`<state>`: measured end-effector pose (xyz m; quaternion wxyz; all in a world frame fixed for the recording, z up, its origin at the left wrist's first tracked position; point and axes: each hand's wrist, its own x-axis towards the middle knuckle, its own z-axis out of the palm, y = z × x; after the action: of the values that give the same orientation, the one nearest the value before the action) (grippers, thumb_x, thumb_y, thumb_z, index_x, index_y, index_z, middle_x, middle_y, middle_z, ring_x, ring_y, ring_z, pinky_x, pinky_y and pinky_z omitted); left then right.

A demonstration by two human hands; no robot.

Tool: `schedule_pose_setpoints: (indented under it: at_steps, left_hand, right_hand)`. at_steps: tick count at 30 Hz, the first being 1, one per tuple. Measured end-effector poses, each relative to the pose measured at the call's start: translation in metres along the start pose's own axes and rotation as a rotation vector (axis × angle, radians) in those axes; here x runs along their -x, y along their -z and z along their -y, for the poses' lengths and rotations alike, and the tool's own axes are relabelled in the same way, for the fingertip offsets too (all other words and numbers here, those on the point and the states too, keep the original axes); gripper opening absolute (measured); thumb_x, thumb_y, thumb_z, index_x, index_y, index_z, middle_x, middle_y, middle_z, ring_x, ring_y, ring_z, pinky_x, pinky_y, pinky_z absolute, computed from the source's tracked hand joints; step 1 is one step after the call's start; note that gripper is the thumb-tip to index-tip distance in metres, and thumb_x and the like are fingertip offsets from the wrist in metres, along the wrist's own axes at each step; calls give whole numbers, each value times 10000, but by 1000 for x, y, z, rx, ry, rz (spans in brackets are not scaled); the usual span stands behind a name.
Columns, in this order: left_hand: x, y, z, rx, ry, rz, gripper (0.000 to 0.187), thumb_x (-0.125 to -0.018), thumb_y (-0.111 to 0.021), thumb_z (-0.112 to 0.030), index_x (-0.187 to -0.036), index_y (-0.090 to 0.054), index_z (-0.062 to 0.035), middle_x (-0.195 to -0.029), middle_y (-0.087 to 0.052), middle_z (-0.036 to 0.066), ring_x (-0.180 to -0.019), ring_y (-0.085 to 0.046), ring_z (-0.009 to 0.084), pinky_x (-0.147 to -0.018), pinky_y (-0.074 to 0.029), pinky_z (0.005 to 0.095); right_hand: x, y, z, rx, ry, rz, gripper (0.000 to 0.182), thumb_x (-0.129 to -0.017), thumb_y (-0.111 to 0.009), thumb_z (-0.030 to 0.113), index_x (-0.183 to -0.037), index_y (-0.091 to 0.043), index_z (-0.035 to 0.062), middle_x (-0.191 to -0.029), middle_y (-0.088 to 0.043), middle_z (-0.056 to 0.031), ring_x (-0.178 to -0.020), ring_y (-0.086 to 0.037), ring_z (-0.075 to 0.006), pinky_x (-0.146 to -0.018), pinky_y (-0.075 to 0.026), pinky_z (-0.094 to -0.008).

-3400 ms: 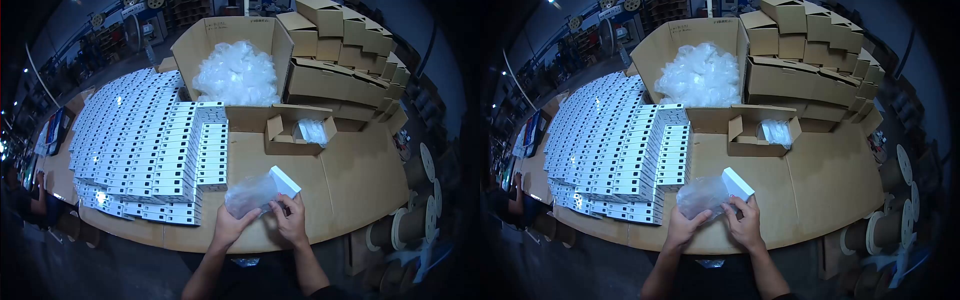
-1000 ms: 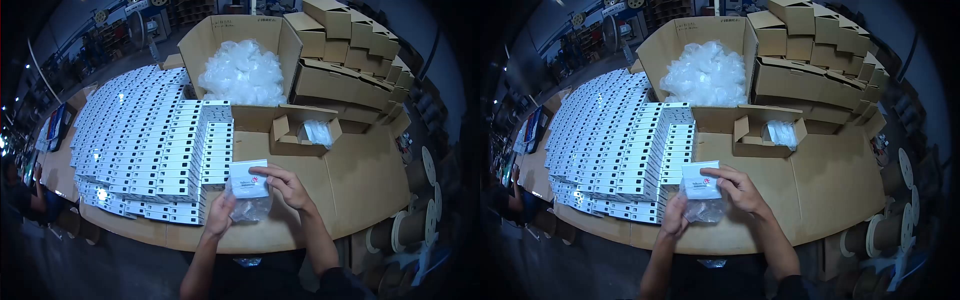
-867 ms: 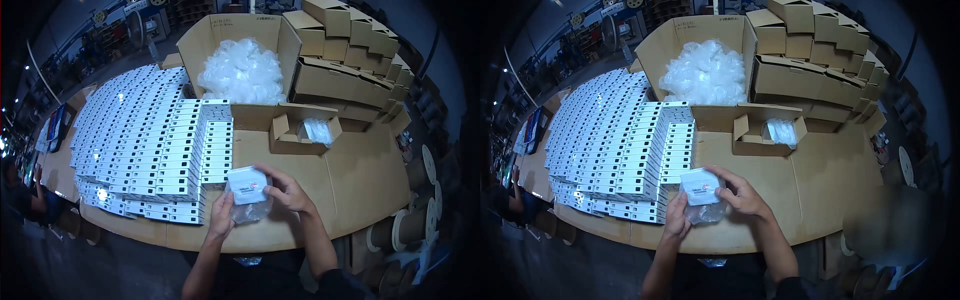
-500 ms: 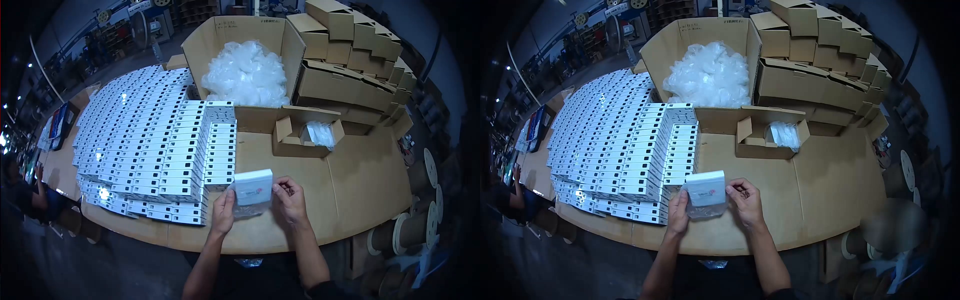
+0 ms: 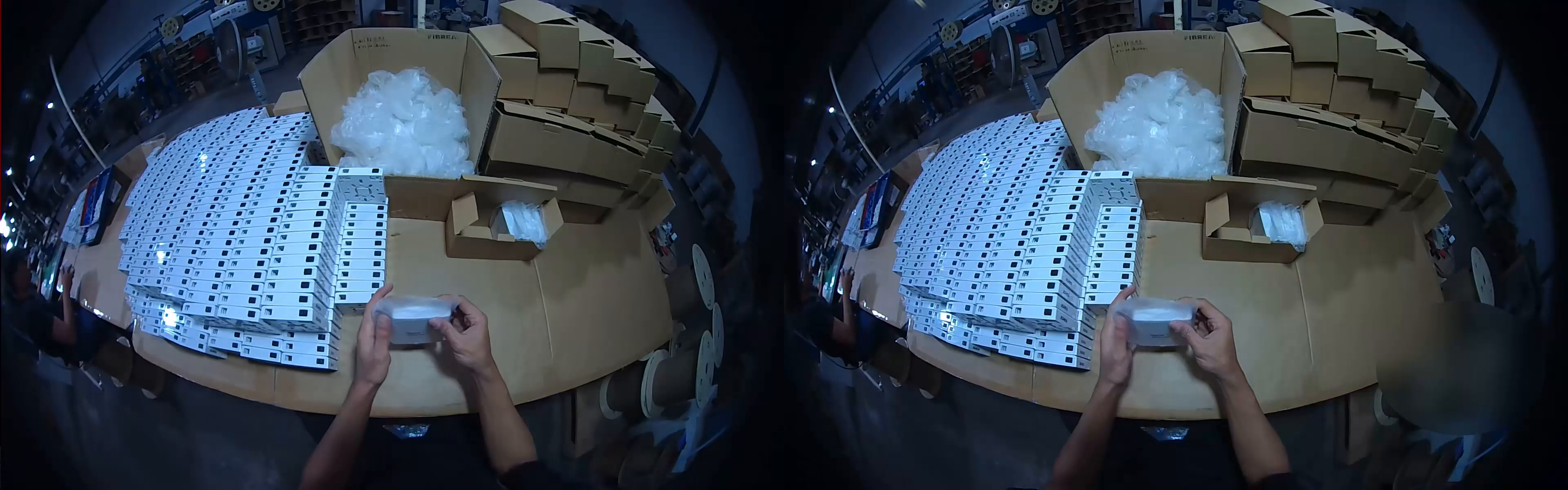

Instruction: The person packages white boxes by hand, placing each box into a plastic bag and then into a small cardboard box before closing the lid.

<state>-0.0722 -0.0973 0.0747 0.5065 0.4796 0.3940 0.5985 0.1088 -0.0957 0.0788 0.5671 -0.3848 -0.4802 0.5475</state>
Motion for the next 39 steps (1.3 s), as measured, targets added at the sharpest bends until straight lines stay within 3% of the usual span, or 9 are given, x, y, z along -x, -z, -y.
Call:
schedule_pose_setpoints:
  at_steps: [2,10,13,17,21,25,30,37,39]
  left_hand:
    - [4,-8,-4,-8,15,16,351,-1086,-557,-189,-1371,-573,15,-1267,-626,109,-1175,-560,138,-1028,-445,292]
    - [0,-15,-15,-8,170,-86,246,-1070,-599,-173,-1029,-724,34,-988,-726,56,-948,-636,106,-885,-495,264]
    - [-6,-14,-9,-26,101,-114,248,-1073,-604,-231,-1060,-739,-23,-964,-723,9,-847,-605,52,-716,-451,210]
    - [-8,-12,-11,-40,155,-152,281,-1088,-561,-193,-1037,-712,38,-943,-726,59,-895,-645,118,-856,-506,281]
    - [-8,-9,-7,-36,205,-160,343,-1112,-499,-235,-1064,-704,36,-958,-724,71,-901,-644,123,-858,-508,285]
    - [-11,-2,-3,-32,199,-95,399,-1132,-430,-282,-1215,-659,34,-1090,-704,91,-965,-643,137,-901,-507,290]
    - [-10,-1,-24,-138,104,67,366,-1107,-499,-201,-1393,-561,20,-1267,-648,98,-1066,-634,150,-959,-502,295]
    - [-13,8,-22,-214,197,343,282,-965,-729,-75,-1229,-673,6,-1153,-693,80,-1048,-628,134,-912,-507,272]
    - [-18,6,-24,-347,132,397,267,-966,-717,-65,-1218,-669,12,-1154,-678,64,-1046,-613,135,-902,-498,278]
  right_hand:
    - [-2,1,1,24,26,9,310,-939,-747,12,-1234,-666,-36,-1127,-697,-62,-1007,-633,-96,-900,-517,-252]
    - [-1,2,10,132,-73,-41,167,-997,-696,100,-1101,-710,-31,-1204,-703,-122,-1028,-634,-114,-884,-512,-257]
    - [-5,-14,21,-52,244,-152,140,-988,-703,95,-1067,-724,-19,-1277,-675,-168,-1106,-638,-157,-925,-514,-289]
    - [-5,6,29,374,258,244,261,-878,-774,21,-1139,-762,15,-1278,-677,-163,-1147,-659,-238,-987,-521,-351]
    - [-8,-1,37,431,120,143,328,-839,-795,2,-1164,-765,29,-1111,-752,-142,-1060,-705,-237,-943,-549,-360]
    - [-12,8,31,540,112,153,321,-820,-822,51,-1134,-763,22,-1139,-752,-165,-1102,-700,-294,-1003,-527,-394]
    - [-11,14,35,585,147,156,296,-823,-820,74,-1109,-758,29,-1209,-735,-128,-1217,-637,-337,-1067,-484,-442]
    - [-7,28,63,955,341,226,374,-807,-818,121,-1170,-734,89,-1319,-669,-80,-1280,-554,-371,-1107,-441,-486]
    - [-9,32,77,1062,371,326,371,-840,-781,127,-1198,-684,113,-1167,-688,-73,-1145,-598,-336,-1001,-497,-452]
